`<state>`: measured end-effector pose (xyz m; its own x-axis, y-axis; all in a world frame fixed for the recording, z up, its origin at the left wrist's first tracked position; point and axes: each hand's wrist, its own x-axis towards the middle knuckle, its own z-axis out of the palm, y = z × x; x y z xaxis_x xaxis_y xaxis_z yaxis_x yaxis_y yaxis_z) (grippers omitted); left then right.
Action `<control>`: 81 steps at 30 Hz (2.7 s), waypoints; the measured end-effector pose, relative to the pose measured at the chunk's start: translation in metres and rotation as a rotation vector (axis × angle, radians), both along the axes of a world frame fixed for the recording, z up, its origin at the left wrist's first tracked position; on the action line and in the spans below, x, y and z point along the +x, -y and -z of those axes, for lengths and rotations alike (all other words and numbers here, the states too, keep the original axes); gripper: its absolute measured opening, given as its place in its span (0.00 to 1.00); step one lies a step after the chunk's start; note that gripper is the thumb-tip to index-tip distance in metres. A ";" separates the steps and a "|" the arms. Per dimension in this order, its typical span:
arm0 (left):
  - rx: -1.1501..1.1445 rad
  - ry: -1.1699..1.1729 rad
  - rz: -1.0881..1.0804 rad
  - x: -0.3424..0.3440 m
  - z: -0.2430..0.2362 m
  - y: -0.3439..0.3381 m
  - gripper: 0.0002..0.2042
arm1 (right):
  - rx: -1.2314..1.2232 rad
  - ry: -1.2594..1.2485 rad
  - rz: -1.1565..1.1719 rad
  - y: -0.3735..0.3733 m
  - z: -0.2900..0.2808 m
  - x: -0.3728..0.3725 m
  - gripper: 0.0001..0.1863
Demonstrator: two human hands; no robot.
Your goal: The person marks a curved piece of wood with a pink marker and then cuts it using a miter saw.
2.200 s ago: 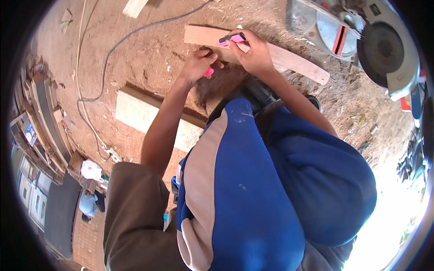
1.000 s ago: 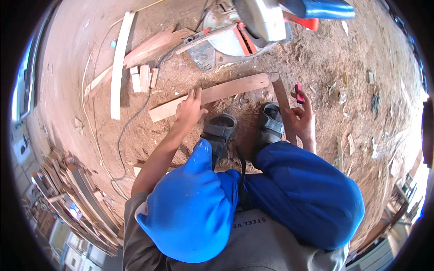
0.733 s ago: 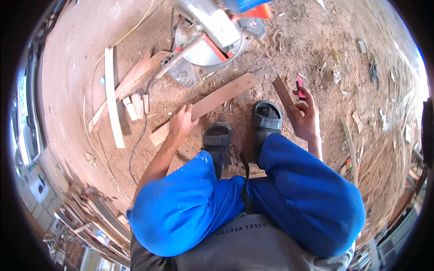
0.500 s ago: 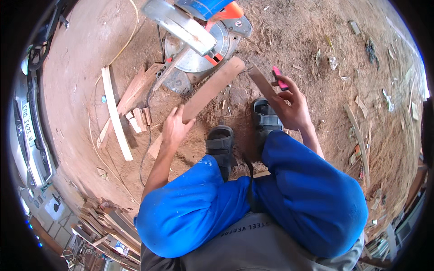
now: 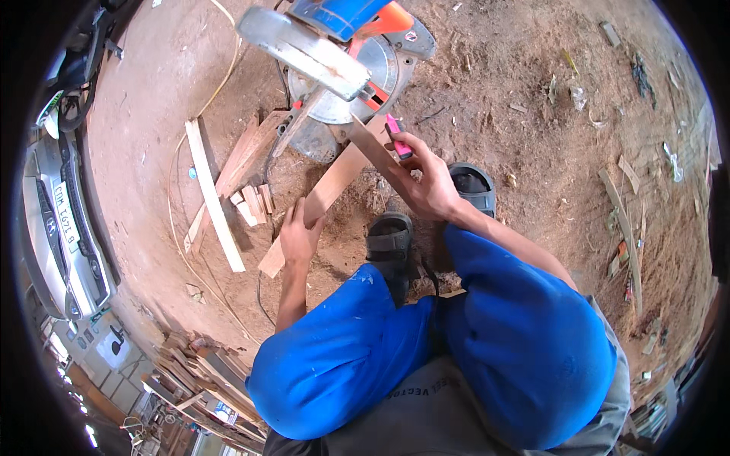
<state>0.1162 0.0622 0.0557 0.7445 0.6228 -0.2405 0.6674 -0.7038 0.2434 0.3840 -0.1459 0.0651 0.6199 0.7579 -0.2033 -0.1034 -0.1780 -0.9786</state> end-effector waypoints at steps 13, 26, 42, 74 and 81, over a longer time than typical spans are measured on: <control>-0.177 0.112 0.057 0.082 0.025 0.057 0.33 | -0.089 0.226 0.306 0.072 -0.018 0.040 0.33; -0.297 0.330 0.288 0.187 0.039 0.076 0.23 | -0.228 0.316 0.595 0.175 -0.049 0.043 0.31; -0.597 0.239 -0.247 0.083 0.038 0.062 0.17 | -0.096 0.160 0.528 0.165 0.010 0.036 0.31; -1.544 0.254 -0.240 0.243 -0.010 0.194 0.21 | -0.202 0.217 0.347 0.151 0.006 0.014 0.48; -1.701 0.339 -0.377 0.245 -0.008 0.195 0.18 | -0.208 0.203 0.327 0.145 -0.001 0.004 0.49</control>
<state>0.3611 -0.1330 0.0637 0.7827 0.0062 -0.6224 0.4882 0.6141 0.6201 0.3882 -0.2905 0.0665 0.8638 0.4706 -0.1801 0.0037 -0.3634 -0.9316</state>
